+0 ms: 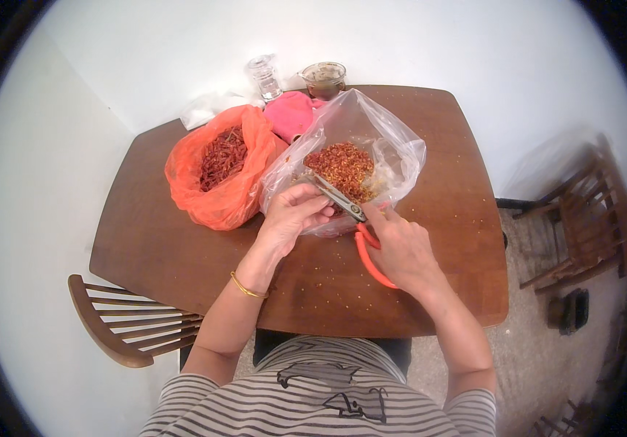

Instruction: The person uses orange-handled scissors to cut dried red chilies inside a clear plastic bag on a wooden table. The cut pieces fall into the bag while the person repeatedly reaches into an orange mesh bag to retrieve more chilies and continues cutting.

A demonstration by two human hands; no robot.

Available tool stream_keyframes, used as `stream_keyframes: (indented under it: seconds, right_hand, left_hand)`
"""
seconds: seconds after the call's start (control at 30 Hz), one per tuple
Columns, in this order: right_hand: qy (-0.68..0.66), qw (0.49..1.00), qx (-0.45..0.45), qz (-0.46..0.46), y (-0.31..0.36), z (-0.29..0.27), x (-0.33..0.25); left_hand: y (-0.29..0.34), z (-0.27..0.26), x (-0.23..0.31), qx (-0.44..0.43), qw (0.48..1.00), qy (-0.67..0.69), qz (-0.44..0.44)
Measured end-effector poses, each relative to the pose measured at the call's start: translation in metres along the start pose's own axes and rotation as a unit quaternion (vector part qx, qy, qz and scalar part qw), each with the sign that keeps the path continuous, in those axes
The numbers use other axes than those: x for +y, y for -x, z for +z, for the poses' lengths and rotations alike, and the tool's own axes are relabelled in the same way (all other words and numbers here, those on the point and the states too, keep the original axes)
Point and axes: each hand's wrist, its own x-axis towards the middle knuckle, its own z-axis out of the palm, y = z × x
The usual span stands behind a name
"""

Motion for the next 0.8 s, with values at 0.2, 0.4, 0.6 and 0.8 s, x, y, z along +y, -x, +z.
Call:
stream_keyframes:
  seconds: [0.2,0.4,0.6,0.8]
  right_hand:
    - [-0.006,1.0,-0.012,0.009,-0.001,0.001,0.005]
    - [0.007,0.999,0.032,0.0,-0.001,-0.001,-0.002]
    - [0.01,0.999,0.047,-0.025,0.0,0.004,-0.002]
    - [-0.015,1.0,0.008,0.002,0.0,0.001,-0.004]
  left_hand:
    - [0.001,0.002,0.002,0.002,1.0,0.019,-0.003]
    - [0.0,0.002,0.001,-0.002,0.999,0.048,0.026]
    - [0.001,0.005,0.0,-0.021,0.998,0.038,0.035]
    - [0.003,0.003,0.001,-0.012,0.999,0.032,-0.003]
